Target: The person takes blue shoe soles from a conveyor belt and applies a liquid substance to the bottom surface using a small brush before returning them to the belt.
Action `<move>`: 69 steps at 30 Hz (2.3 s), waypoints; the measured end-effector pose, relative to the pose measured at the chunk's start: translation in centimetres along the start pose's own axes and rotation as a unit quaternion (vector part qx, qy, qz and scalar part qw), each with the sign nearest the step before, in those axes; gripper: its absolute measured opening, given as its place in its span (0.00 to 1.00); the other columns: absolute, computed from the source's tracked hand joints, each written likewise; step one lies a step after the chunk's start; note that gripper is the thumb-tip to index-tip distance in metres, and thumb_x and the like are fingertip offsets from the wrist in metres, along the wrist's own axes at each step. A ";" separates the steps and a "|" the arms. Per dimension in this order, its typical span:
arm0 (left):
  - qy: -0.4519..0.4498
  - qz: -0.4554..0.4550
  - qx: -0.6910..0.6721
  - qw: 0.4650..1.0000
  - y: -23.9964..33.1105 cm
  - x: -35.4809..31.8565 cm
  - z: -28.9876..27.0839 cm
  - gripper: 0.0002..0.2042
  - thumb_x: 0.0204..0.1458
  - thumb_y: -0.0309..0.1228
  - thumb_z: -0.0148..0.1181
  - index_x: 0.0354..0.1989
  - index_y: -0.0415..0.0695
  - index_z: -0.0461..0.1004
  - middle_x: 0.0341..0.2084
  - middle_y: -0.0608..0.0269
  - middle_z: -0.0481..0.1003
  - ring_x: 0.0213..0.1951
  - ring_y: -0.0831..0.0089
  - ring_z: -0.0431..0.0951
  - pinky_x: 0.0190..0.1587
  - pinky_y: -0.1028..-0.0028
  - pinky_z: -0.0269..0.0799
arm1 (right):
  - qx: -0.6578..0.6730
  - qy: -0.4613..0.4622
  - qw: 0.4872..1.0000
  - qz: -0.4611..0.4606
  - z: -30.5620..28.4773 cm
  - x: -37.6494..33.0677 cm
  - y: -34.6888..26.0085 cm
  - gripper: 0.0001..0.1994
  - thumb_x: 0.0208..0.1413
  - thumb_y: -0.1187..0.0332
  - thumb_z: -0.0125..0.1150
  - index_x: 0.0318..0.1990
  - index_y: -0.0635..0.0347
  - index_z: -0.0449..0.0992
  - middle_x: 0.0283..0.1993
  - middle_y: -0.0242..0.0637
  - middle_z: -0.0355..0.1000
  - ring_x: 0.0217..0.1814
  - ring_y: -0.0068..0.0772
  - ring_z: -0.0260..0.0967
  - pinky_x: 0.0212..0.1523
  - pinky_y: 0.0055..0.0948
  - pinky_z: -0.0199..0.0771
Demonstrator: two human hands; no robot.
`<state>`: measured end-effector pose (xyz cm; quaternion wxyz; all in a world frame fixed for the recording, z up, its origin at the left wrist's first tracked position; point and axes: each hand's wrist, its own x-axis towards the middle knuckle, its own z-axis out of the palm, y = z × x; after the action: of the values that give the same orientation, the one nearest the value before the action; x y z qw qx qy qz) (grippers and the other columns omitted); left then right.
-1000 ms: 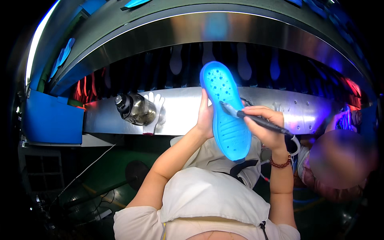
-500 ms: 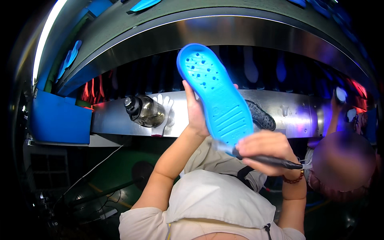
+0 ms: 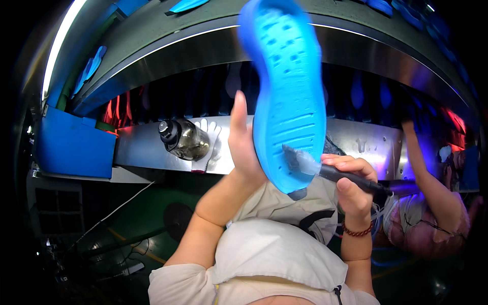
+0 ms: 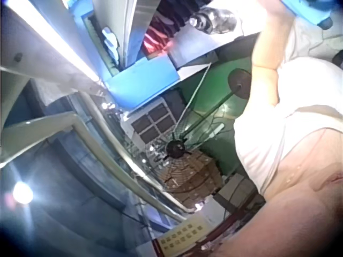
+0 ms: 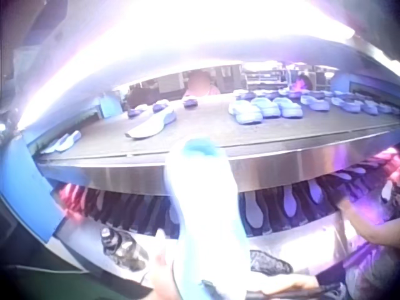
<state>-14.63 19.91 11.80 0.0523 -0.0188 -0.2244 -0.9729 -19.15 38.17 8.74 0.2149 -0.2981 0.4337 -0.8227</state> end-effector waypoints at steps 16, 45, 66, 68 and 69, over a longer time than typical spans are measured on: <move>0.046 0.062 -0.018 0.997 -0.2 0.3 -1.3 0.25 0.54 0.45 0.43 0.50 0.35 0.64 0.43 0.50 0.71 0.42 0.63 0.74 0.45 0.66 0.70 | -0.237 -0.097 0.966 -0.047 1.3 2.7 -3.1 0.11 0.38 0.78 0.64 0.33 0.67 0.76 0.36 0.47 0.74 0.40 0.39 0.73 0.43 0.32 0.72; 0.083 -0.374 0.322 0.866 3.8 -0.7 -1.7 0.29 0.49 0.47 0.53 0.52 0.35 0.63 0.46 0.46 0.67 0.43 0.63 0.71 0.42 0.68 0.70 | -0.412 -0.349 0.840 0.065 -2.9 2.4 -6.1 0.11 0.42 0.78 0.62 0.36 0.64 0.75 0.38 0.42 0.75 0.42 0.37 0.73 0.44 0.28 0.72; 0.063 -0.239 0.280 0.928 0.3 0.8 -5.5 0.21 0.50 0.41 0.52 0.45 0.35 0.68 0.35 0.54 0.73 0.35 0.71 0.75 0.39 0.75 0.72 | -0.450 -0.152 0.879 -0.027 0.2 4.7 -2.3 0.06 0.44 0.71 0.62 0.26 0.67 0.76 0.22 0.40 0.72 0.22 0.25 0.69 0.25 0.23 0.67; 0.069 -0.227 0.312 0.920 -0.4 1.1 -5.7 0.20 0.52 0.42 0.51 0.43 0.35 0.69 0.33 0.56 0.73 0.34 0.72 0.75 0.37 0.76 0.71 | -0.427 -0.071 0.900 0.060 1.4 5.7 -1.6 0.08 0.46 0.71 0.58 0.23 0.67 0.74 0.18 0.37 0.69 0.18 0.22 0.65 0.21 0.21 0.63; 0.074 -0.218 0.330 0.915 -0.7 1.2 -6.0 0.20 0.52 0.42 0.50 0.43 0.35 0.69 0.33 0.56 0.73 0.34 0.73 0.75 0.37 0.77 0.71 | -0.391 -0.032 0.911 0.126 1.5 6.2 -1.4 0.09 0.47 0.70 0.57 0.22 0.68 0.73 0.16 0.36 0.68 0.18 0.21 0.64 0.20 0.21 0.62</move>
<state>-15.98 17.77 6.20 -0.1417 0.1208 -0.5266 -0.8295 -22.75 34.25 12.44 0.1967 -0.3274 0.7474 -0.5436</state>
